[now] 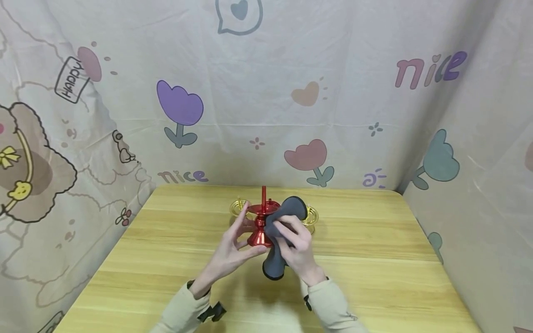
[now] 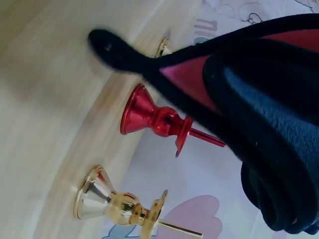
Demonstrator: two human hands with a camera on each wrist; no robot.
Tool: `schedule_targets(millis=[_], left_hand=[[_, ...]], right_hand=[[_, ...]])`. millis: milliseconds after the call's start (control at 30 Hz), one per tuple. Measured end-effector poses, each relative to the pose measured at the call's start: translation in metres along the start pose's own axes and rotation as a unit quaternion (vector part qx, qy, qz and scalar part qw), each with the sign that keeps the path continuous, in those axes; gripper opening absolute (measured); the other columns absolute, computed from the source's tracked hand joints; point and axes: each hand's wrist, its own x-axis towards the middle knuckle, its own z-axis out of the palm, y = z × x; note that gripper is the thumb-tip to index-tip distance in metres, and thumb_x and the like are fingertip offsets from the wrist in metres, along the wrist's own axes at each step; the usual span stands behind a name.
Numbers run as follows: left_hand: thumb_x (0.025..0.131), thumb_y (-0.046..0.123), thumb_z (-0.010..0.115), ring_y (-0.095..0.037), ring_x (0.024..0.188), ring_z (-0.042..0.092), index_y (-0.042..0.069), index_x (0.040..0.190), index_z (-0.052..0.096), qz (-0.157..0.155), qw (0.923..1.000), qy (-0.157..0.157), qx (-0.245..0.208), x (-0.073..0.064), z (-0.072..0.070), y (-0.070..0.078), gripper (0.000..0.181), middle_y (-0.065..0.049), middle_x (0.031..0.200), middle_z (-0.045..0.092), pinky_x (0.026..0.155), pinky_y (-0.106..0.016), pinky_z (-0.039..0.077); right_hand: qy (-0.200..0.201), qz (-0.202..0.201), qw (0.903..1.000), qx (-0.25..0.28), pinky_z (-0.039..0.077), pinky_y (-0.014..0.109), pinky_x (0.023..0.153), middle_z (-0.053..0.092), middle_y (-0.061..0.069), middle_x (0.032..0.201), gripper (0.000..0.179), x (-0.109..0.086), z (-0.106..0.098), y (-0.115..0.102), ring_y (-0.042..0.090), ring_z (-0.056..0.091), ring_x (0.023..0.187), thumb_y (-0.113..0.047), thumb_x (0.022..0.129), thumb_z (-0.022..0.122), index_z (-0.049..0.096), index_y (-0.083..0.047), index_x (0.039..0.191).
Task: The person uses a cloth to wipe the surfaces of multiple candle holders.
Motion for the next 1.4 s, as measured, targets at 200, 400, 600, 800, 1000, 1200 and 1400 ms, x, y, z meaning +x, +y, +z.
schedule_targets(millis=[200, 400, 600, 800, 1000, 1200, 1400], left_hand=[[0.092, 0.007, 0.073, -0.04, 0.129, 0.058, 0.022, 0.164, 0.009, 0.018, 0.9995, -0.026, -0.007, -0.0014, -0.0033, -0.0004, 0.098, -0.025, 0.136, 0.057, 0.108, -0.051, 0.047], [0.089, 0.011, 0.077, -0.037, 0.134, 0.051, 0.027, 0.164, 0.005, -0.022, 0.9989, -0.031, -0.028, 0.0002, -0.0017, 0.0023, 0.104, -0.022, 0.147, 0.05, 0.107, -0.043, 0.052], [0.083, 0.014, 0.084, -0.032, 0.123, 0.058, 0.022, 0.163, 0.012, -0.026, 0.9996, 0.006, -0.002, -0.0001, -0.0009, 0.0009, 0.109, -0.02, 0.141, 0.053, 0.099, -0.033, 0.056], [0.087, 0.008, 0.078, -0.038, 0.122, 0.061, 0.017, 0.164, 0.009, 0.009, 0.9998, -0.014, -0.013, -0.0013, -0.0037, -0.0032, 0.103, -0.025, 0.137, 0.058, 0.103, -0.032, 0.053], [0.093, 0.009, 0.072, -0.041, 0.133, 0.052, 0.025, 0.164, -0.001, -0.009, 0.9967, -0.059, -0.055, -0.0007, -0.005, -0.0024, 0.102, -0.024, 0.149, 0.048, 0.104, -0.036, 0.053], [0.085, 0.016, 0.082, -0.034, 0.128, 0.05, 0.024, 0.164, 0.002, -0.036, 0.9984, -0.034, -0.028, -0.0015, -0.0035, 0.0004, 0.113, -0.02, 0.145, 0.045, 0.097, -0.033, 0.057], [0.086, 0.013, 0.08, -0.035, 0.124, 0.059, 0.019, 0.164, 0.005, -0.025, 0.9995, -0.022, -0.003, -0.0028, -0.0035, 0.0001, 0.108, -0.02, 0.137, 0.055, 0.102, -0.042, 0.055]], right_hand=[[0.032, 0.125, 0.989, 0.072, 0.053, 0.016, 0.091, 0.068, 0.016, 0.098, 0.014, 0.0011, -0.0015, -0.0033, 0.011, 0.065, 0.099, 0.012, 0.084, 0.071, 0.073, 0.012, 0.098], [0.02, 0.108, 0.9926, 0.052, 0.053, 0.017, 0.093, 0.069, 0.017, 0.1, 0.016, -0.0016, -0.0011, -0.0036, 0.012, 0.067, 0.099, 0.012, 0.084, 0.071, 0.074, 0.01, 0.1], [-0.016, -0.021, 0.9985, -0.047, 0.055, 0.021, 0.092, 0.066, 0.027, 0.098, 0.022, 0.0007, 0.0018, -0.0024, 0.029, 0.068, 0.087, -0.009, 0.098, 0.065, 0.074, 0.01, 0.1], [-0.002, 0.059, 0.9982, 0.01, 0.053, 0.018, 0.094, 0.068, 0.023, 0.098, 0.016, 0.001, 0.0005, -0.0043, 0.019, 0.068, 0.095, -0.002, 0.093, 0.068, 0.074, 0.012, 0.1], [0.015, 0.116, 0.991, 0.065, 0.053, 0.016, 0.093, 0.07, 0.017, 0.102, 0.017, -0.0025, -0.0025, -0.0027, 0.008, 0.066, 0.103, 0.01, 0.086, 0.071, 0.074, 0.01, 0.102], [-0.018, -0.032, 0.998, -0.05, 0.054, 0.024, 0.09, 0.066, 0.025, 0.096, 0.021, -0.0007, -0.0007, -0.0015, 0.028, 0.065, 0.09, -0.009, 0.098, 0.064, 0.075, 0.009, 0.098], [-0.014, 0.005, 0.9997, -0.019, 0.053, 0.022, 0.092, 0.066, 0.026, 0.097, 0.019, -0.0007, -0.0009, -0.0015, 0.024, 0.066, 0.094, -0.006, 0.096, 0.066, 0.074, 0.011, 0.099]])
